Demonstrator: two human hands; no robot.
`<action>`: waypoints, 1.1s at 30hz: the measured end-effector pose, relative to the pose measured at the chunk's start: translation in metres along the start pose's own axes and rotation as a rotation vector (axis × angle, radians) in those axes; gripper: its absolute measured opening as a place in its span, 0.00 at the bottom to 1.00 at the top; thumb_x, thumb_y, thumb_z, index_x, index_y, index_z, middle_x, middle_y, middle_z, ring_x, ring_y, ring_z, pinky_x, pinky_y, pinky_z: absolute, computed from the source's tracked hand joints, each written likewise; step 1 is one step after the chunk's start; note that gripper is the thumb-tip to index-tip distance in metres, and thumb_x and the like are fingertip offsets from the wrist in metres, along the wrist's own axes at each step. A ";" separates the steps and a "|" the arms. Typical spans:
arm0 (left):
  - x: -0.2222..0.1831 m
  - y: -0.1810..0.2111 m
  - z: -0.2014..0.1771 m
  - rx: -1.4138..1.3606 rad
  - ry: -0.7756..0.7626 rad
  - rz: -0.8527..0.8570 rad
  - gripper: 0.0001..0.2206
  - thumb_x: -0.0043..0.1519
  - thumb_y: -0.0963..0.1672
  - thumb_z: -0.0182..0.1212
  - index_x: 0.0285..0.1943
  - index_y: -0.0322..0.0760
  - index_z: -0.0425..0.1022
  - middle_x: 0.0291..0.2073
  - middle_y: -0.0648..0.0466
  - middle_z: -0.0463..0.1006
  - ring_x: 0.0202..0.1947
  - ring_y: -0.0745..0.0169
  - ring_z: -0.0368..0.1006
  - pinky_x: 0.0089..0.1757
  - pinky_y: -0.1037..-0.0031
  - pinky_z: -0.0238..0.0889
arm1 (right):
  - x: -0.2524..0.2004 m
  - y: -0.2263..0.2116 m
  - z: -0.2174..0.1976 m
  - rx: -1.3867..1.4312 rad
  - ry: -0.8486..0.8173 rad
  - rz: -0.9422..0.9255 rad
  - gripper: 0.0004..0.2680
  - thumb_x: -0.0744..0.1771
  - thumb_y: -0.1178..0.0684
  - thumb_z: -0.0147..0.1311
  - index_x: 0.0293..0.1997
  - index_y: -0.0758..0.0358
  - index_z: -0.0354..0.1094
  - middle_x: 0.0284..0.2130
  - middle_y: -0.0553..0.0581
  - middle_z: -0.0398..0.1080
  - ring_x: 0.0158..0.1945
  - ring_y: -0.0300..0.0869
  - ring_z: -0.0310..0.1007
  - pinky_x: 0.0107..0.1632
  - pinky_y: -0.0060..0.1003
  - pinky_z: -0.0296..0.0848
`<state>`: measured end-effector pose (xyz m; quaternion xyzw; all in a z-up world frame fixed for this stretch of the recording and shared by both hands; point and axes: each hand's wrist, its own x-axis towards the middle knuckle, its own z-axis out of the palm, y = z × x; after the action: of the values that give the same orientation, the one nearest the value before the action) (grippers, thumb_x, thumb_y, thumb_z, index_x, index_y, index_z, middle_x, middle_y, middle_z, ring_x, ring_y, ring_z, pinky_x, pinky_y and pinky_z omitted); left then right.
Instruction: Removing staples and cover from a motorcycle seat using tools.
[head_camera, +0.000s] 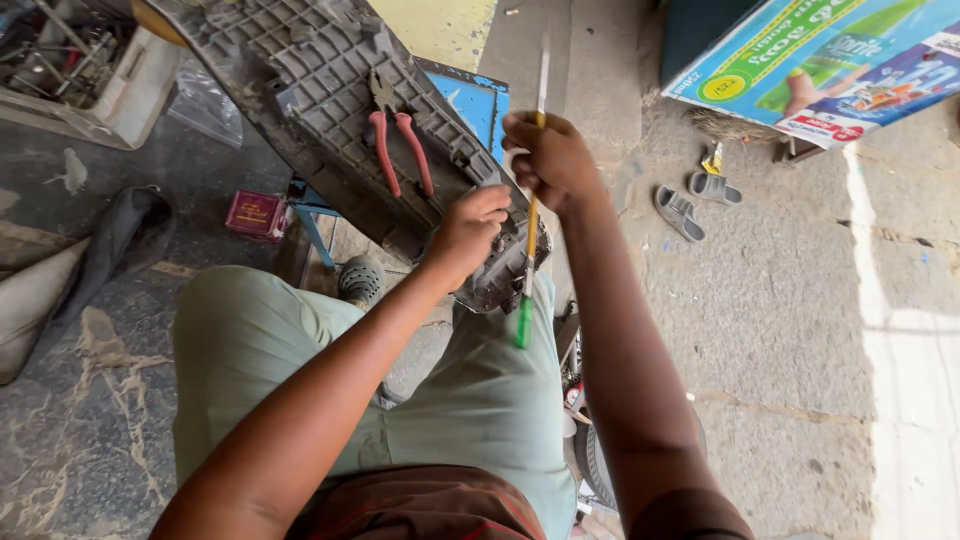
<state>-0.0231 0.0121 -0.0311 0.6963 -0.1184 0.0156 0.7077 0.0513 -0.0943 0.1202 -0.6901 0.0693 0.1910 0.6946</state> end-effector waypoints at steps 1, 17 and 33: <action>0.003 -0.008 -0.005 -0.332 0.096 -0.155 0.26 0.57 0.33 0.47 0.68 0.29 0.66 0.64 0.35 0.73 0.64 0.40 0.71 0.62 0.58 0.64 | 0.019 0.006 0.013 0.011 0.028 -0.057 0.06 0.67 0.57 0.59 0.44 0.67 0.67 0.27 0.54 0.69 0.19 0.35 0.57 0.20 0.30 0.55; -0.149 0.112 -0.129 0.902 0.105 0.195 0.22 0.53 0.39 0.67 0.58 0.24 0.75 0.62 0.33 0.69 0.66 0.33 0.58 0.60 0.49 0.49 | 0.021 0.095 0.069 -1.107 0.085 -0.928 0.21 0.67 0.41 0.59 0.60 0.65 0.70 0.55 0.68 0.70 0.63 0.62 0.64 0.64 0.54 0.62; -0.545 -0.011 -0.185 -0.654 0.525 -0.969 0.25 0.61 0.39 0.57 0.71 0.27 0.64 0.47 0.41 0.82 0.40 0.56 0.77 0.41 0.65 0.69 | 0.031 0.104 0.071 -1.224 0.075 -0.842 0.22 0.67 0.38 0.57 0.61 0.64 0.70 0.60 0.66 0.65 0.66 0.60 0.59 0.65 0.56 0.57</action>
<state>-0.5232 0.2726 -0.1459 0.3921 0.3885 -0.1731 0.8157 0.0309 -0.0218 0.0150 -0.9278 -0.2964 -0.1107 0.1978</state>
